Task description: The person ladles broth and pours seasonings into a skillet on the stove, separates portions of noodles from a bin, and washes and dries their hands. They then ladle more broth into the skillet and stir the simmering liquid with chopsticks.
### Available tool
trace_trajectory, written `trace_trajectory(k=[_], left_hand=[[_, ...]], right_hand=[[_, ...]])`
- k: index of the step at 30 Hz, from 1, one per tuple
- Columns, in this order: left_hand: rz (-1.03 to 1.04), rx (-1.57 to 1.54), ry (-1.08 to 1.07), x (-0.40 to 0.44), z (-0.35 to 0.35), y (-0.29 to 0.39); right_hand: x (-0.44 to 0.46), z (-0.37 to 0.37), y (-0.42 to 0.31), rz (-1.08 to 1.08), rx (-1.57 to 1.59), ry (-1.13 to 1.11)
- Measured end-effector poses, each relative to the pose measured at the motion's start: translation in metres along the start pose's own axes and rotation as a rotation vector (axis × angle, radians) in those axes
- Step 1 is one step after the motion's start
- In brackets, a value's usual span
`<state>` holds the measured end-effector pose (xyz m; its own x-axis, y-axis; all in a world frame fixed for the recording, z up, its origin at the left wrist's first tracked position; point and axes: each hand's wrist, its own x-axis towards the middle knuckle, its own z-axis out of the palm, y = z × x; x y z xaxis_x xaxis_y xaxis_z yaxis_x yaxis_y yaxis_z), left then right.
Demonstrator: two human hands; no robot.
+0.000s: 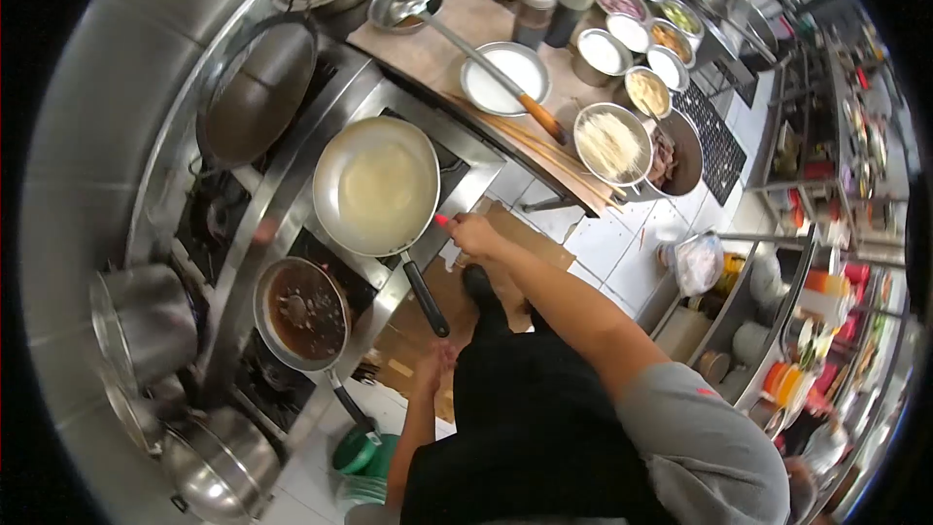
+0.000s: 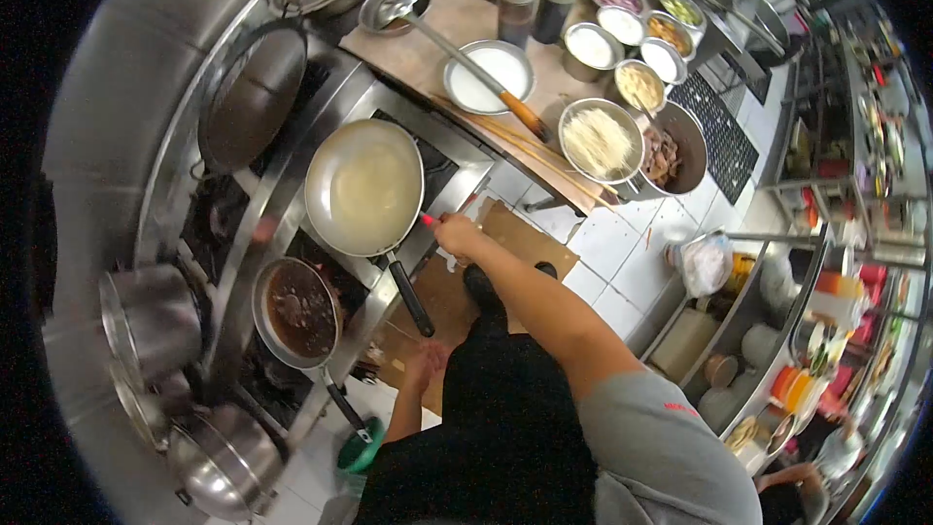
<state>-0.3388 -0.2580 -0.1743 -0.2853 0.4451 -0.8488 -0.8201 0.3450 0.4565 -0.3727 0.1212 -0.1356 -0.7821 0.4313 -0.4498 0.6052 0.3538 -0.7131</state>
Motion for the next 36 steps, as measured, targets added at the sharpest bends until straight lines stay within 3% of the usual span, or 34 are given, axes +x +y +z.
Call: trace_trajectory(k=[3, 6, 12, 15, 17, 21, 23, 25, 28, 33, 36], left_hand=[[-0.165, 0.294, 0.104, -0.061, 0.010, 0.042], [-0.138, 0.469, 0.090, -0.111, 0.023, 0.080], [-0.042, 0.550, 0.030, -0.151, 0.034, 0.126], [-0.041, 0.657, -0.004, -0.163, 0.040, 0.146], [-0.045, 0.795, 0.015, -0.177, 0.064, 0.165], [0.034, 0.881, -0.054, -0.188, 0.083, 0.190], [0.079, 0.831, -0.081, -0.188, 0.088, 0.196], [0.098, 0.751, -0.101, -0.184, 0.102, 0.202], [0.156, 0.817, -0.138, -0.173, 0.121, 0.203], [0.218, 0.834, -0.235, -0.145, 0.154, 0.197], [0.248, 0.827, -0.252, -0.135, 0.171, 0.194]], right_hand=[[-0.002, -0.002, -0.016, -0.111, -0.205, 0.032], [-0.012, -0.002, -0.034, 0.095, 0.067, 0.126], [-0.009, 0.011, -0.029, -0.058, -0.149, 0.097], [0.003, 0.008, -0.024, -0.036, -0.084, -0.130], [-0.004, 0.002, -0.021, -0.016, 0.071, -0.104], [-0.056, -0.026, -0.010, 0.023, 0.190, 0.220], [-0.128, -0.075, -0.002, -0.085, 0.176, 0.233], [-0.192, -0.113, 0.017, -0.139, 0.139, 0.408], [-0.257, -0.166, 0.041, 0.086, 0.073, 0.561], [-0.238, -0.195, 0.071, 0.000, -0.076, 0.745], [-0.202, -0.193, 0.075, -0.277, -0.072, 0.792]])
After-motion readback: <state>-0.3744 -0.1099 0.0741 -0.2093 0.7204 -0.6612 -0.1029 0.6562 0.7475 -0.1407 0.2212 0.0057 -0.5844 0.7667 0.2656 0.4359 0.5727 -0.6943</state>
